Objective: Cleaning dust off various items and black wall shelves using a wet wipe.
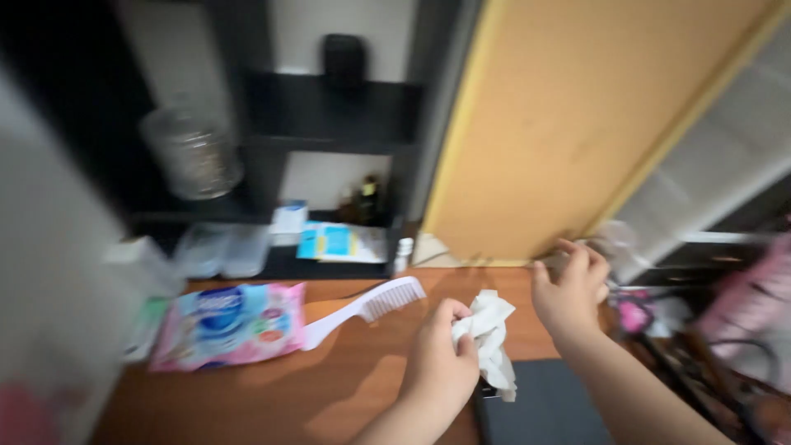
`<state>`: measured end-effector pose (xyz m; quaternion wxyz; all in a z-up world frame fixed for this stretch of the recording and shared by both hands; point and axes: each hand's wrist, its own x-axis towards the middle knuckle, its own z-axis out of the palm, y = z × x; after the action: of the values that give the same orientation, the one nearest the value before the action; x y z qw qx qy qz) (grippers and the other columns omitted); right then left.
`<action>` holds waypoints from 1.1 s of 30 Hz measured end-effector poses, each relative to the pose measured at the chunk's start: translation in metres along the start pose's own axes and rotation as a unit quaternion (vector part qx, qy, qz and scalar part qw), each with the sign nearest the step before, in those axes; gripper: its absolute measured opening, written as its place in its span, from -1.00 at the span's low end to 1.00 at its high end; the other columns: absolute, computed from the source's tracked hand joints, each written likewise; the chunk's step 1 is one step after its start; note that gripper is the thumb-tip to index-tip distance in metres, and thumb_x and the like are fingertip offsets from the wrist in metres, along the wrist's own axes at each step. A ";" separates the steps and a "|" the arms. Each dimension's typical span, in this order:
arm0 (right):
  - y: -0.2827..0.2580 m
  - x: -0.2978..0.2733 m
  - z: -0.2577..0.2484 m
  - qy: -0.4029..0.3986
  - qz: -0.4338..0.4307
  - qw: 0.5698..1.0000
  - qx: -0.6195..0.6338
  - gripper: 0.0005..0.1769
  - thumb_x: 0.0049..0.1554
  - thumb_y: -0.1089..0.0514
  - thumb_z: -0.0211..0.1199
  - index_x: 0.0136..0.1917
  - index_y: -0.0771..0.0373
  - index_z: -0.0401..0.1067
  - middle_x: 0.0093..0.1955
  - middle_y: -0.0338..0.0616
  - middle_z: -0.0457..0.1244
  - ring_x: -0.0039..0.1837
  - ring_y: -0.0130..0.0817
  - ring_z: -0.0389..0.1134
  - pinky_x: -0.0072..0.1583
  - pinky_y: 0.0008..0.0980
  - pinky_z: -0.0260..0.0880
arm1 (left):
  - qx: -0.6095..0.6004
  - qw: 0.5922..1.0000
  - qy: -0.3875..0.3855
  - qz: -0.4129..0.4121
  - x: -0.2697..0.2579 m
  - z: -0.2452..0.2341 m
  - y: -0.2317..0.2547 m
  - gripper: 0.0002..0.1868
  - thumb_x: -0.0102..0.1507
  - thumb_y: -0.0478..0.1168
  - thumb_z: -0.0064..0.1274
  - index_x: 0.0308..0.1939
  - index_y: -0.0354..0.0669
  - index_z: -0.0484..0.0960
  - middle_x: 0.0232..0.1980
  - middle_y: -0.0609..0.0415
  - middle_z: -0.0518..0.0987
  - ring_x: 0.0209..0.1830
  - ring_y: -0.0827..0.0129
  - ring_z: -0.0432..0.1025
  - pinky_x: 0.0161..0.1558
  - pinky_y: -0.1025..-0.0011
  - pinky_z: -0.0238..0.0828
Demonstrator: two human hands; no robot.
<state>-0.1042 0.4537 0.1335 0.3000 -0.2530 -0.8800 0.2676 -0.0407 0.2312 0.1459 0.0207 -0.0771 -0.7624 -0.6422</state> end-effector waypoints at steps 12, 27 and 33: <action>0.087 0.093 -0.050 -0.158 -0.009 0.976 -0.147 0.28 -0.11 -0.15 0.51 0.66 -0.44 -0.25 0.66 0.45 -0.49 0.56 0.56 -0.16 0.47 0.10 0.12 | 0.022 0.996 -0.077 0.040 -0.003 0.108 -0.005 -0.75 0.11 -0.39 0.04 -0.14 -0.07 0.51 -0.15 -0.09 0.64 -0.04 0.02 0.58 -0.06 0.16 0.52; 0.074 0.081 -0.053 -0.087 -0.141 0.986 -0.012 -0.25 -0.10 0.11 0.49 0.24 0.26 0.14 0.36 0.25 0.04 0.23 0.19 0.30 0.15 -0.12 0.45 | 0.036 0.995 -0.036 0.083 0.003 0.111 -0.028 -0.74 0.06 -0.42 0.04 -0.17 -0.15 0.51 -0.16 -0.16 0.62 -0.05 -0.02 0.59 -0.04 0.11 0.52; 0.047 0.071 -0.062 -0.110 -0.115 0.987 -0.035 -0.39 0.02 0.12 0.41 0.23 0.25 0.19 0.25 0.20 0.14 0.16 0.14 0.36 0.16 -0.09 0.45 | 0.028 0.990 -0.035 0.132 0.010 0.099 -0.119 -0.72 0.07 -0.30 0.06 -0.12 -0.10 0.53 -0.23 -0.12 0.64 -0.16 -0.02 0.63 -0.10 0.14 0.57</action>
<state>-0.0983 0.5508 0.1741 0.2206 -0.1297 -0.9398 0.2264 -0.0613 0.3095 0.0141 0.0812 -0.1989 -0.7631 -0.6095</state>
